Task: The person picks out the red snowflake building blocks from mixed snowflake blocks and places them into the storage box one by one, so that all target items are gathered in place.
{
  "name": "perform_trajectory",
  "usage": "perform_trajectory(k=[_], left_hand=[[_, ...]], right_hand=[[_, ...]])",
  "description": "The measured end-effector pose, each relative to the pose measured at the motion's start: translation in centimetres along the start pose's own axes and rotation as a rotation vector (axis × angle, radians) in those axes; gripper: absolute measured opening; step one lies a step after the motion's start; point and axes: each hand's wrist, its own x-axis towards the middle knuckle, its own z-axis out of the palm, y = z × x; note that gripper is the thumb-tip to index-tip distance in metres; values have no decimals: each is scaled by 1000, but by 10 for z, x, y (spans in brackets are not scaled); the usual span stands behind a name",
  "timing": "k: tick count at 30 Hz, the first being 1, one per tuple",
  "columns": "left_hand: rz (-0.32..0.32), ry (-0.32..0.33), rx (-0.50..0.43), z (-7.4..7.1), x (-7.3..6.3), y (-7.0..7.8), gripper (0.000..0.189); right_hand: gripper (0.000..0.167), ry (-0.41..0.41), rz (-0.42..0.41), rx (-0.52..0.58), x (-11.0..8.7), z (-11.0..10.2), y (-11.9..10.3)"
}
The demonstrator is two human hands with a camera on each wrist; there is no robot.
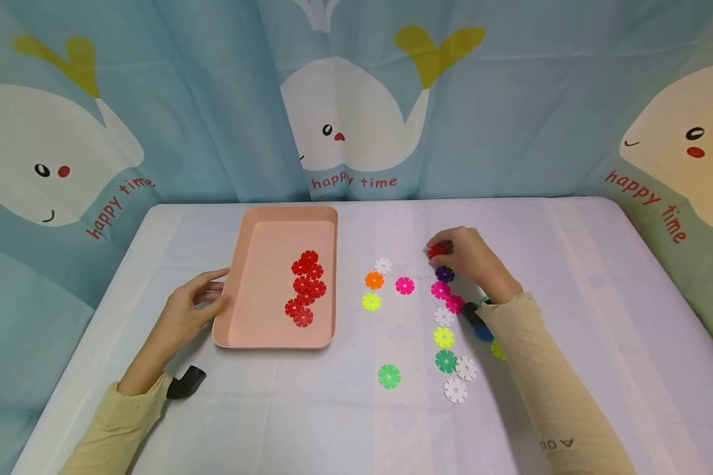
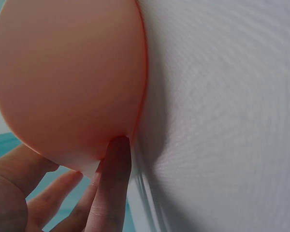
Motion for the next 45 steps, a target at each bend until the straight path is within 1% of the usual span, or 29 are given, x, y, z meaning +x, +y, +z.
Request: perform_trajectory(k=[12,16,21,27,32,37,41,45], left_hand=[[-6,5,-2,0,0,1,50],[-5,6,-3,0,-1,1,50],[-10,4,0,0,-1,1,51],[-11,3,2,0,-1,2,51],[3,8,0,0,-1,4,50],[10,14,-16,-1,-2,5,49],[13,14,-11,0,-1,4,49],[5,10,4,1,0,1,50]], right_hand=[[25,22,-126,2,4,12,-16],[24,19,-142,1,5,15,-24],[22,10,-136,11,7,19,-32],[24,-5,-147,30,7,23,-41],[23,-10,-182,60,8,26,-44],[23,-9,-213,63,9,29,-50],[24,-9,-233,74,11,32,-57],[20,-10,-268,88,13,35,-64]])
